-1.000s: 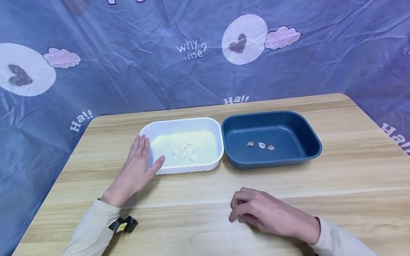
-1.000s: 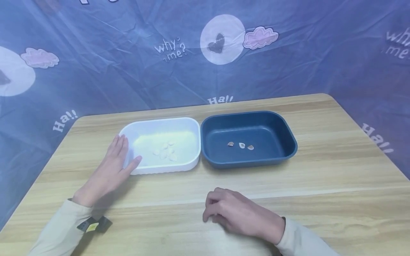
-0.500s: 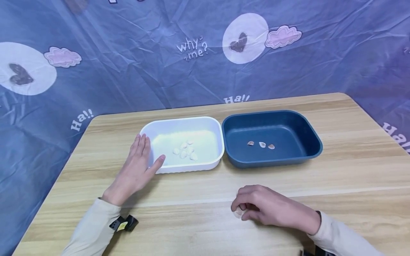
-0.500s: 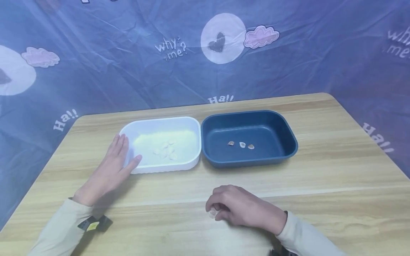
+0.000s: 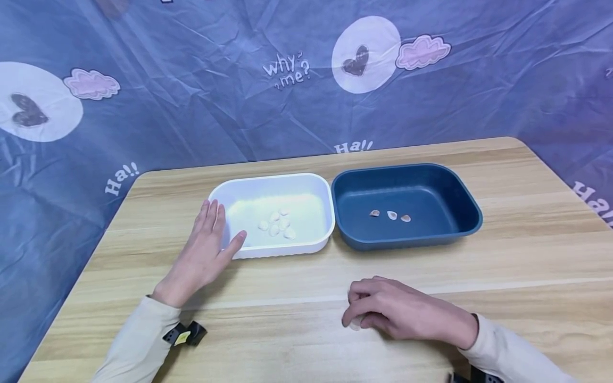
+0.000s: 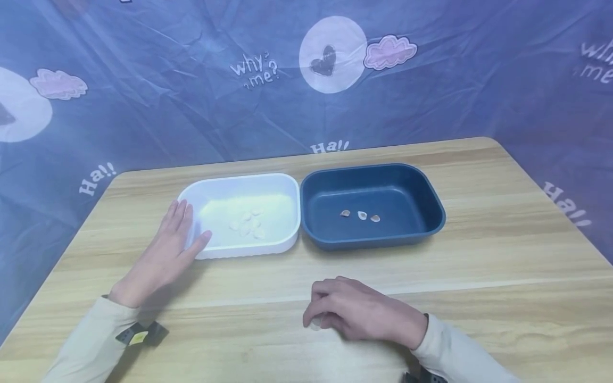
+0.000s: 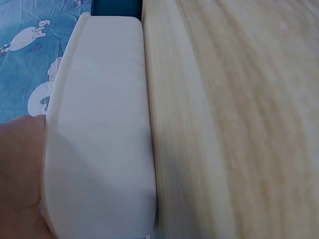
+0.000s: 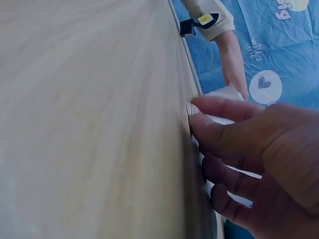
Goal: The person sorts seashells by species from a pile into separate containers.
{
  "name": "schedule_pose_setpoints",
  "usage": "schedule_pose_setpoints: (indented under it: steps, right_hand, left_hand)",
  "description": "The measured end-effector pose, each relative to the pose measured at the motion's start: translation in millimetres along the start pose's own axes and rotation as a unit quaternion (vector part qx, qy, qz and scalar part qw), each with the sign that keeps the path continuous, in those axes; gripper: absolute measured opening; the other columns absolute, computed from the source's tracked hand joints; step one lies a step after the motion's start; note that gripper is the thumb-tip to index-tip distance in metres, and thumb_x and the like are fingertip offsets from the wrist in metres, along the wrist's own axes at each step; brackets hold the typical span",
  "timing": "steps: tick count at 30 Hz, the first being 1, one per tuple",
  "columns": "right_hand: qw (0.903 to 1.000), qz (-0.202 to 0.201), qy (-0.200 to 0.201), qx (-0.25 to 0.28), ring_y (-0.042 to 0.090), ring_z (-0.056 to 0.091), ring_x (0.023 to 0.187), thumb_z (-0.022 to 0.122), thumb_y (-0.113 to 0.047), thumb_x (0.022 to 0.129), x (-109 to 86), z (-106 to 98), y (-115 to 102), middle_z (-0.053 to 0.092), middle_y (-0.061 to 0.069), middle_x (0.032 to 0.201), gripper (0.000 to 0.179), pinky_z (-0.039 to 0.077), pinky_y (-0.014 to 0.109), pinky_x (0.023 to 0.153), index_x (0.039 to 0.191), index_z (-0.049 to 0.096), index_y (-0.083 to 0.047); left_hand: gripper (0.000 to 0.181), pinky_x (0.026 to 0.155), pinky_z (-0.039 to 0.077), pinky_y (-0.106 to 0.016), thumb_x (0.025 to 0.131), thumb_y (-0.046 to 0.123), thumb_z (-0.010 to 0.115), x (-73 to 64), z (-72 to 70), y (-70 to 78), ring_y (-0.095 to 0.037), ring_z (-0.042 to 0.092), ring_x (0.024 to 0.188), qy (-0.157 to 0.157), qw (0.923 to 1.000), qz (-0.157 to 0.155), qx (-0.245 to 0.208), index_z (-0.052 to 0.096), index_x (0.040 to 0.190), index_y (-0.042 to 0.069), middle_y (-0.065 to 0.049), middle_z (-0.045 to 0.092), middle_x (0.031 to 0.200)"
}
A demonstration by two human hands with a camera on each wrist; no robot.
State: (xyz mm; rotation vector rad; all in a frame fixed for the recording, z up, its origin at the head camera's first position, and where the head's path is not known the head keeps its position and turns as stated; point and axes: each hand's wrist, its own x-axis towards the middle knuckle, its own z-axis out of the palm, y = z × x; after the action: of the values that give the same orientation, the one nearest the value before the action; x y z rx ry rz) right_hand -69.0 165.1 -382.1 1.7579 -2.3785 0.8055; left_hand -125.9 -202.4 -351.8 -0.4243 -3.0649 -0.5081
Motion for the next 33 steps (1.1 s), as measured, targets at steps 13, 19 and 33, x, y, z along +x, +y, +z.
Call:
schedule_pose_setpoints:
  steps: [13,19,33]
  right_hand:
    - [0.9974,0.070,0.006,0.018,-0.004,0.048,0.073,0.075,-0.028,0.082,0.7,1,4,0.051,-0.014,0.081,0.017,0.040,0.009,0.067,0.088,0.061,-0.022]
    - [0.9960,0.086,0.008,0.022,-0.004,0.046,0.072,0.076,-0.028,0.080,-0.1,3,3,0.048,-0.015,0.079,0.020,0.037,0.007,0.066,0.086,0.057,-0.022]
    - [0.9918,0.115,0.003,0.056,-0.001,0.051,0.084,0.074,-0.027,0.084,0.6,-8,0,0.054,-0.018,0.094,0.019,0.046,0.014,0.074,0.093,0.058,-0.024]
  left_hand:
    - [0.085,0.119,0.001,-0.050,0.101,0.054,0.030,-0.8,0.4,-0.3,-0.038,-0.010,0.145,-0.003,1.0000,-0.005,0.000,0.008,0.148,-0.013,-0.030,-0.001,0.156]
    - [0.085,0.118,0.001,-0.050,0.101,0.054,0.031,0.2,0.0,-0.6,-0.038,-0.010,0.145,-0.002,1.0000,-0.005,-0.001,0.008,0.148,-0.013,-0.030,-0.001,0.156]
    - [0.086,0.119,0.002,-0.050,0.100,0.056,0.030,1.3,0.0,-0.9,-0.035,-0.012,0.146,-0.006,0.9999,-0.010,-0.001,0.008,0.149,-0.011,-0.028,-0.002,0.157]
